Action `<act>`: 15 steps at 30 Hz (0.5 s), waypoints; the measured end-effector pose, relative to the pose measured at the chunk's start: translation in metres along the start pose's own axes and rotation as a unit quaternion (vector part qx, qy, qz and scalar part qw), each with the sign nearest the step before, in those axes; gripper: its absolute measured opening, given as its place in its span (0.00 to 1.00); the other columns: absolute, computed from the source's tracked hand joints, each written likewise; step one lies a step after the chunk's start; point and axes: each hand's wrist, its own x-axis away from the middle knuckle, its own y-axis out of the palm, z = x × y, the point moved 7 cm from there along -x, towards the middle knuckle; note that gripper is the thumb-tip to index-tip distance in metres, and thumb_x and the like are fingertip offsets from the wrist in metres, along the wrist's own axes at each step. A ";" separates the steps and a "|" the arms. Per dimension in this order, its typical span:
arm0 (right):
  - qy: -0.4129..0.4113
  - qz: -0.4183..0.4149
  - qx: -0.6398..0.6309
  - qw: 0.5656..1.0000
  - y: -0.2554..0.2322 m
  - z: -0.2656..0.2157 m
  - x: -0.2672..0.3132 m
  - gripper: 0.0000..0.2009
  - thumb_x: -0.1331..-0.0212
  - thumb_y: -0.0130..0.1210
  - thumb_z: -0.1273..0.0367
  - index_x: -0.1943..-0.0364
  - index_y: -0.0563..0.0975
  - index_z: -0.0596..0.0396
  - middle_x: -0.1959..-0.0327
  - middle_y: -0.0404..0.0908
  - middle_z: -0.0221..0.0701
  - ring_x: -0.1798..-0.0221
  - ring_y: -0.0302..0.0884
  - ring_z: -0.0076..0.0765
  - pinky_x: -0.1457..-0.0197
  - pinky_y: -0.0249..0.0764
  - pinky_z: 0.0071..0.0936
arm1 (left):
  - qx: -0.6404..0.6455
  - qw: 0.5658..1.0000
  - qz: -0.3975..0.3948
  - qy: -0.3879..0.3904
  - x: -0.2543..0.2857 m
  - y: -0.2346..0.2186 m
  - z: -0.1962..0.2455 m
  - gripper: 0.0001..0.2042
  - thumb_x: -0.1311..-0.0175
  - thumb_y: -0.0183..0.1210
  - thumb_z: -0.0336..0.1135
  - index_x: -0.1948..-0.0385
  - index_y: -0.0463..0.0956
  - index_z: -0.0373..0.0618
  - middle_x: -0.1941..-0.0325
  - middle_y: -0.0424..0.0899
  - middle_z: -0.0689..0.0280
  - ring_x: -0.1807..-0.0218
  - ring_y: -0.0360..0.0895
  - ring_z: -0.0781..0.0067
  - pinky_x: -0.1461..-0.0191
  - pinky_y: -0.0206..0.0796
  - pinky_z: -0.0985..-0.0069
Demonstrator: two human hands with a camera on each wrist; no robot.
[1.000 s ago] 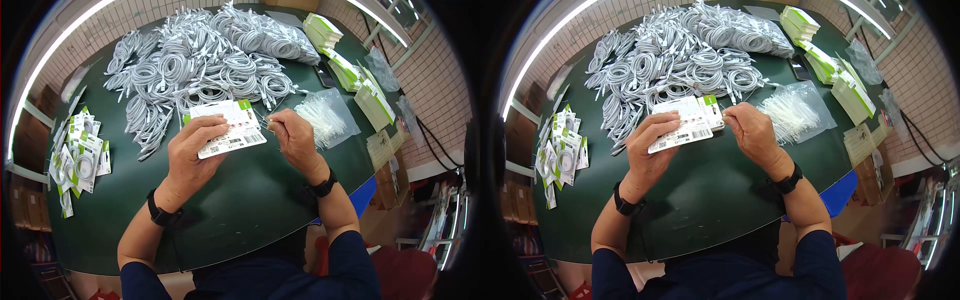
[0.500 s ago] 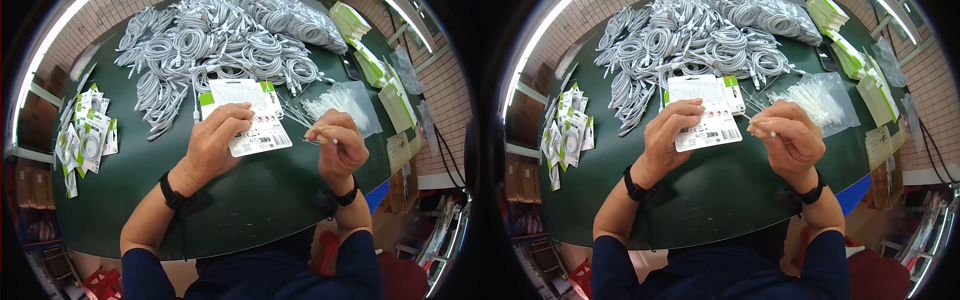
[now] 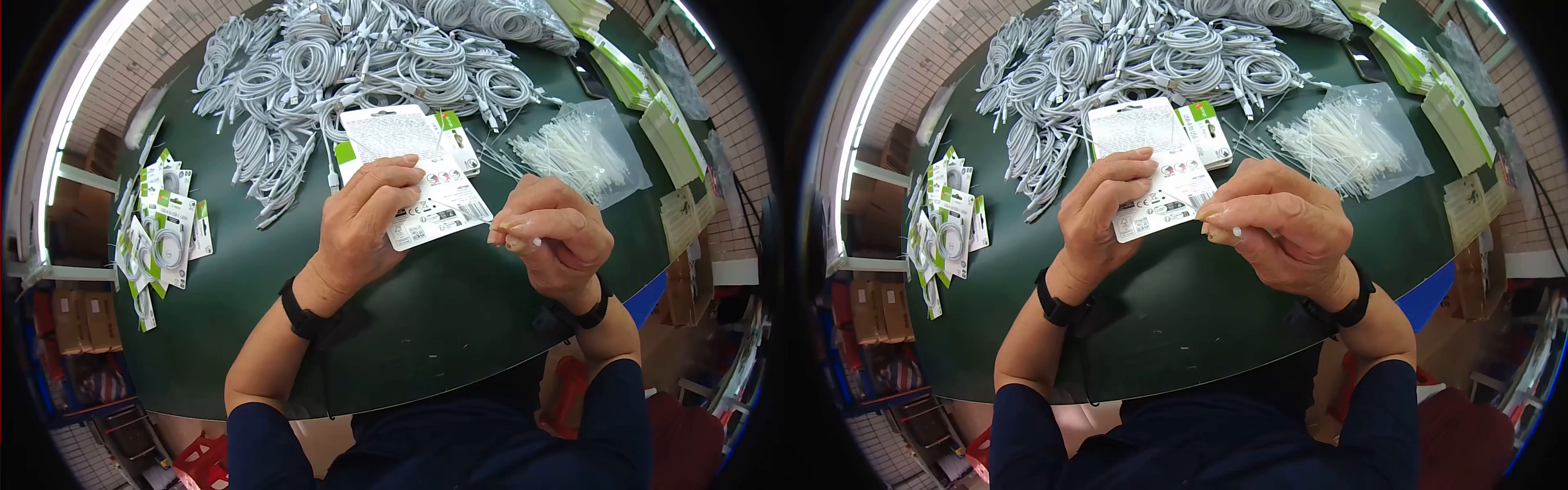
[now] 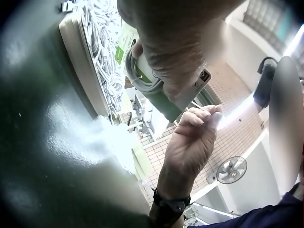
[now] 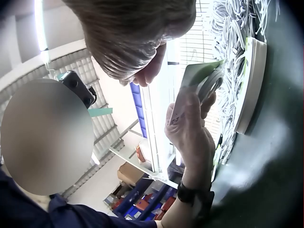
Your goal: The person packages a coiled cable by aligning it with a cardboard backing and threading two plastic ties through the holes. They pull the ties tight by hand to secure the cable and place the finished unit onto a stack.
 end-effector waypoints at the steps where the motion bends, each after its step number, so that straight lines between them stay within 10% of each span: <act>1: 0.001 0.000 0.000 1.000 0.000 0.000 0.000 0.08 0.35 0.65 0.79 0.54 0.84 0.60 0.62 0.89 0.45 0.64 0.87 0.35 0.63 0.81 0.29 | -0.001 1.000 0.001 0.002 0.000 0.000 0.000 0.18 0.54 0.79 0.26 0.66 0.76 0.41 0.55 0.88 0.60 0.46 0.90 0.53 0.49 0.84 0.65; 15: 0.025 0.005 0.028 0.999 0.000 0.004 -0.002 0.10 0.40 0.68 0.81 0.56 0.86 0.58 0.58 0.89 0.42 0.60 0.88 0.37 0.57 0.85 0.29 | 0.010 1.000 -0.025 -0.015 -0.006 -0.002 0.016 0.16 0.51 0.76 0.21 0.63 0.78 0.39 0.52 0.90 0.55 0.44 0.90 0.50 0.42 0.82 0.63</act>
